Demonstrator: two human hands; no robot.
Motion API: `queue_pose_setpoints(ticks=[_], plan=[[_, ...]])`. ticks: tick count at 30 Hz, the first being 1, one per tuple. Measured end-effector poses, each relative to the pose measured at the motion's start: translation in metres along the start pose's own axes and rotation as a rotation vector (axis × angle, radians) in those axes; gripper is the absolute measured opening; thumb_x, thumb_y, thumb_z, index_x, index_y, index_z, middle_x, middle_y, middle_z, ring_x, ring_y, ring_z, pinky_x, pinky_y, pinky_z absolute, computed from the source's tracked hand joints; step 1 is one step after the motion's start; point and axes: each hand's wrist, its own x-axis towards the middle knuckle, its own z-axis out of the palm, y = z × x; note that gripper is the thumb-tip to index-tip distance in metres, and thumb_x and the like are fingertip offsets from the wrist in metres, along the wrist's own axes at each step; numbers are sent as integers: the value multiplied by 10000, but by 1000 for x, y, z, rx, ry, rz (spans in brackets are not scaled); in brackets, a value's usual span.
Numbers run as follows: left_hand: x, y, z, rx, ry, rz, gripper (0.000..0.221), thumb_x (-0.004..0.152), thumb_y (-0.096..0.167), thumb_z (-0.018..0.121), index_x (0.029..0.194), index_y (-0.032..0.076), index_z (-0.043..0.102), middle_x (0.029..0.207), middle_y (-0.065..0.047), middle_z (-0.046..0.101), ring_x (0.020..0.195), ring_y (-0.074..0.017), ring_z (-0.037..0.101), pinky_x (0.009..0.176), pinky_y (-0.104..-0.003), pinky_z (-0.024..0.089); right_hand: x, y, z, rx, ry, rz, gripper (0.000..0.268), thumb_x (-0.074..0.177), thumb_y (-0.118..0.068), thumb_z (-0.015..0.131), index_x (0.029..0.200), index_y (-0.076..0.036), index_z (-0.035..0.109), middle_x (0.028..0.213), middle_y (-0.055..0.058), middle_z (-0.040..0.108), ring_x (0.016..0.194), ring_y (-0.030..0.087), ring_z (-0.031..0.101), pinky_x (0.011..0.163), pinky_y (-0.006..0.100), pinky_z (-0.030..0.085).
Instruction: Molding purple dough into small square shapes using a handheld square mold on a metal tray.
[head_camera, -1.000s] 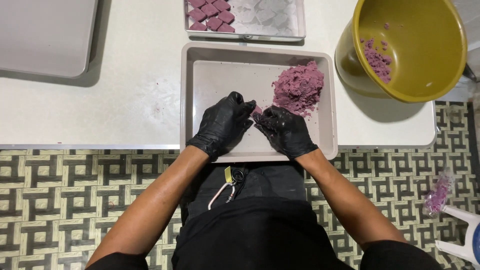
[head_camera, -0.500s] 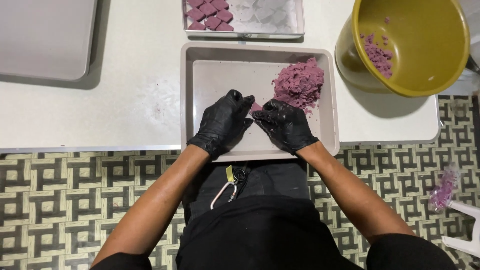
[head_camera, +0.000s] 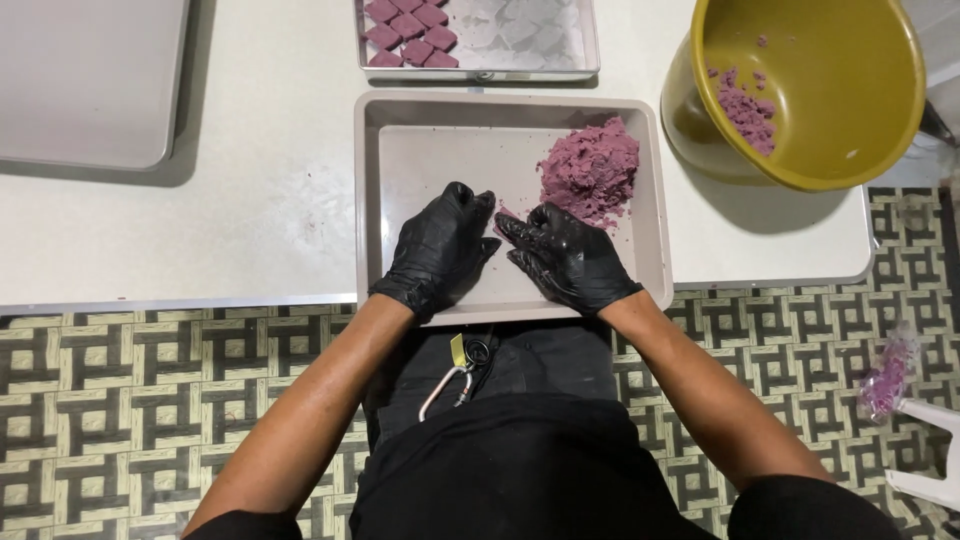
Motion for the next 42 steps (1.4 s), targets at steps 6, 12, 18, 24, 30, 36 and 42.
queue_pose_setpoints(ticks=[6, 12, 18, 24, 30, 36, 42], plan=[[-2, 6, -6, -15, 7, -27, 508, 845, 367, 774, 1280, 209, 564, 1091, -92, 658, 1111, -326, 669, 937, -487, 570, 2, -3, 4, -84, -18, 61, 243, 930, -331, 734, 1099, -164, 684, 905, 70, 658, 912, 324, 706, 740, 449, 602], [6, -24, 19, 84, -31, -12, 532, 851, 386, 751, 1332, 274, 553, 1089, -59, 619, 1113, -299, 664, 945, -474, 581, 2, 7, 13, -24, -23, 113, 355, 876, -329, 775, 1205, -221, 700, 1034, 56, 692, 976, 307, 712, 773, 454, 613], [3, -10, 8, 25, -33, -51, 551, 843, 408, 754, 1340, 299, 541, 1105, -39, 614, 1135, -280, 658, 958, -468, 576, 5, 0, 5, -135, -47, 83, 340, 924, -382, 727, 1187, -168, 698, 925, 79, 674, 906, 328, 713, 737, 464, 610], [-5, 2, -3, 53, -22, 6, 541, 857, 338, 761, 1353, 237, 570, 1139, -91, 605, 1143, -328, 648, 945, -495, 584, 9, 10, 0, 51, -73, 208, 527, 878, -352, 783, 1363, -196, 645, 1070, 124, 695, 963, 386, 708, 793, 518, 608], [-5, 11, -11, 18, -55, -71, 573, 859, 349, 755, 1383, 228, 556, 1140, -97, 622, 1133, -331, 661, 941, -504, 581, 8, 9, 2, 111, -75, 194, 595, 864, -351, 814, 1415, -236, 620, 1099, 118, 685, 959, 399, 708, 778, 529, 615], [2, 3, 0, -85, -38, -149, 565, 845, 352, 773, 1345, 201, 557, 1209, -92, 613, 1185, -345, 641, 981, -517, 565, 11, 32, 31, 17, -69, 187, 625, 785, -381, 844, 1365, -248, 652, 1154, 72, 649, 1031, 371, 690, 845, 523, 601], [3, -13, 8, -154, -38, -140, 449, 806, 343, 807, 1179, 227, 586, 1135, -55, 602, 1165, -357, 643, 993, -514, 554, 33, 32, 37, -243, -13, 173, 409, 828, -479, 786, 1106, -179, 770, 1028, 68, 682, 936, 311, 723, 793, 432, 603]])
